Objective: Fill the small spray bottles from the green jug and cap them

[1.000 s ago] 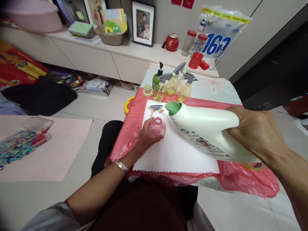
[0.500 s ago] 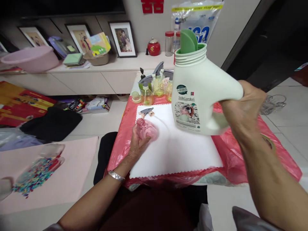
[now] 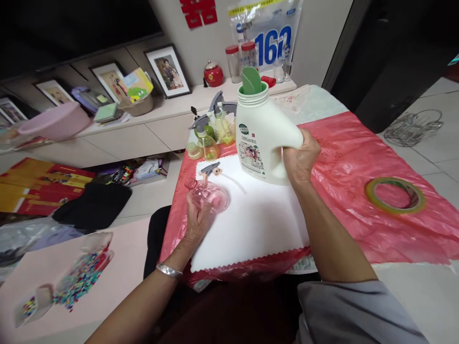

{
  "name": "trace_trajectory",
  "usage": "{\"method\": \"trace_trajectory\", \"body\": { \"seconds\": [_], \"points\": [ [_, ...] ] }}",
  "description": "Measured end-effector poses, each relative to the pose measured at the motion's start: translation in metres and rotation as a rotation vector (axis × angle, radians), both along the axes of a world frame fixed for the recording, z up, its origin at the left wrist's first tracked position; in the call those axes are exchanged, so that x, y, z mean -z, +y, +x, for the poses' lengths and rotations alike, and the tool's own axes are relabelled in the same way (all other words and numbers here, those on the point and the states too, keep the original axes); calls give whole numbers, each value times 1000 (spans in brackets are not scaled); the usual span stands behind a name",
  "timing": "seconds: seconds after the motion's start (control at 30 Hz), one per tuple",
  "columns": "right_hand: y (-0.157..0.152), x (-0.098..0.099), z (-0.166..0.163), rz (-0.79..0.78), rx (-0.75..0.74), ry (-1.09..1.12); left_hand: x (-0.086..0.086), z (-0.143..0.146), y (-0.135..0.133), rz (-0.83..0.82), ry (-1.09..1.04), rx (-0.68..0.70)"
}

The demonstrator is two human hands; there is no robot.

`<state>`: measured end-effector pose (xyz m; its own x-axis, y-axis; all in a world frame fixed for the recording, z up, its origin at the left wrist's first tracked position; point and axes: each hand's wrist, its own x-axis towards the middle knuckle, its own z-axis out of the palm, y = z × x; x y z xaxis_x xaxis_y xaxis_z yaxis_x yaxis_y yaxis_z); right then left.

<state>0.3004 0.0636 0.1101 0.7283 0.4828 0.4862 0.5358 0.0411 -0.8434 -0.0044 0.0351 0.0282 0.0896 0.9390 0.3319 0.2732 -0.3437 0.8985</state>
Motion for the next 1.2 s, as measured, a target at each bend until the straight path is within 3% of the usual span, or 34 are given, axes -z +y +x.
{"method": "trace_trajectory", "body": {
  "seconds": [0.33, 0.47, 0.53, 0.63, 0.7, 0.77, 0.87, 0.93, 1.07, 1.2],
  "points": [
    [-7, -1, 5, -168, -38, -28, 5, -3, -1, -68, 61, 17],
    [-31, -5, 6, -335, -46, -208, 3, 0, -3, -90, 22, 31],
    [-52, -8, -1, -279, 0, -406, 2, 1, -4, -118, -2, 34],
    [-79, -10, -27, -41, 47, -580, 2, 2, -6, -146, -22, 36],
    [-85, -10, -51, 17, -141, -575, 4, 2, -6, -145, -17, 39],
    [-78, -8, -74, -97, -410, -535, 5, 2, -5, -132, -9, 38],
    [-45, -5, -101, -490, -695, -487, 6, 2, -5, -106, 2, 32],
    [-16, -4, -114, -638, -742, -497, 7, 2, -5, -104, 3, 37],
    [37, 0, -133, -785, -737, -545, 11, 3, -4, -110, -14, 57],
    [65, 9, -153, -945, -757, -570, 15, 4, -1, -103, -9, 43]
  ]
}}
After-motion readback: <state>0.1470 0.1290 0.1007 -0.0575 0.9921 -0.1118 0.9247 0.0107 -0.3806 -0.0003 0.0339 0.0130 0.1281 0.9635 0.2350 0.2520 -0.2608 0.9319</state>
